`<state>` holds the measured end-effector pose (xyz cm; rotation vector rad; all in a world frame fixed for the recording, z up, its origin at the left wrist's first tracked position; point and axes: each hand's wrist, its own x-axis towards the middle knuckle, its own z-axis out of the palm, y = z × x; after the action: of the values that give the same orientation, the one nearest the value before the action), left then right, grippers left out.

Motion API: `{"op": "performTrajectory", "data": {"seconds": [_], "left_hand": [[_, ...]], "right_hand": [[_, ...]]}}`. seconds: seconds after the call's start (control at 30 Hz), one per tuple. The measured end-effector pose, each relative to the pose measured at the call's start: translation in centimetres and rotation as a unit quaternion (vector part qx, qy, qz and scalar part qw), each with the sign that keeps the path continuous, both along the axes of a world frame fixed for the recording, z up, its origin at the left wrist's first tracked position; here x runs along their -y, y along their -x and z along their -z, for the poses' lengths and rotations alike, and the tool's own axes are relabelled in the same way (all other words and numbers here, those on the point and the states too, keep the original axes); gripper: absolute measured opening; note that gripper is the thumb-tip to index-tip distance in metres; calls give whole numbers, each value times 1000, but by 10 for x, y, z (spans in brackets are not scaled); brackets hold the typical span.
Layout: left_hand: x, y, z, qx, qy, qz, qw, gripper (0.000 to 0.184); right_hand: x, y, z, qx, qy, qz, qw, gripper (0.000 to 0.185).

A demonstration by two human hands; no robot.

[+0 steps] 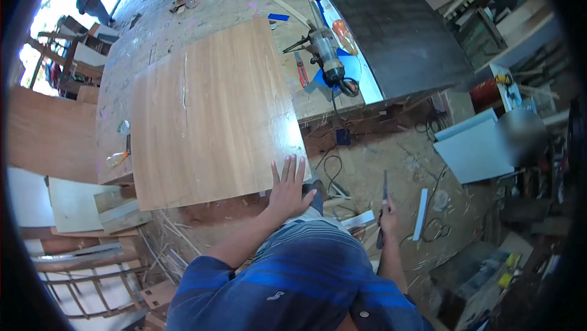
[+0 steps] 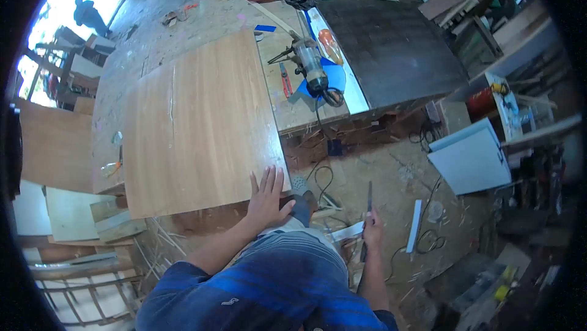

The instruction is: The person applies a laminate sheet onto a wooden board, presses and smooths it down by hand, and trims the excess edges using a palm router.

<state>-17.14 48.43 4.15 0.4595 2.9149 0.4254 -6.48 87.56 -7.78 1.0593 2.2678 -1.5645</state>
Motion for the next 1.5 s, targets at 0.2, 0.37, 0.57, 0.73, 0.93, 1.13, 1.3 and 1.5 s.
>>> {"op": "performTrajectory", "data": {"seconds": [0.2, 0.37, 0.57, 0.73, 0.93, 1.13, 1.3, 1.5], "left_hand": [[-23, 74, -5, -35, -33, -102, 994, 104], [-28, 108, 7, 20, -28, -149, 988, 104], [-37, 121, 0, 14, -30, -193, 981, 105], [-48, 132, 2, 28, -35, -245, 968, 104], [-63, 123, -5, -21, -57, -354, 933, 104], [-95, 59, 26, -16, 0, -598, 801, 100], [-89, 57, 26, -16, 16, -604, 797, 100], [-16, 75, 30, -112, 34, -634, 764, 97]], "right_hand": [[9, 77, -41, 45, -17, -120, 992, 52], [13, 165, -60, 4, -35, -228, 973, 53], [66, 277, -104, -75, -7, -351, 933, 57], [115, 358, -90, -104, 29, -433, 895, 65], [188, 448, -92, -120, 17, -518, 847, 75], [216, 504, -29, -325, -85, -539, 772, 77], [211, 509, -25, -323, -89, -579, 743, 71], [190, 494, -51, -305, -61, -639, 704, 60]]}}
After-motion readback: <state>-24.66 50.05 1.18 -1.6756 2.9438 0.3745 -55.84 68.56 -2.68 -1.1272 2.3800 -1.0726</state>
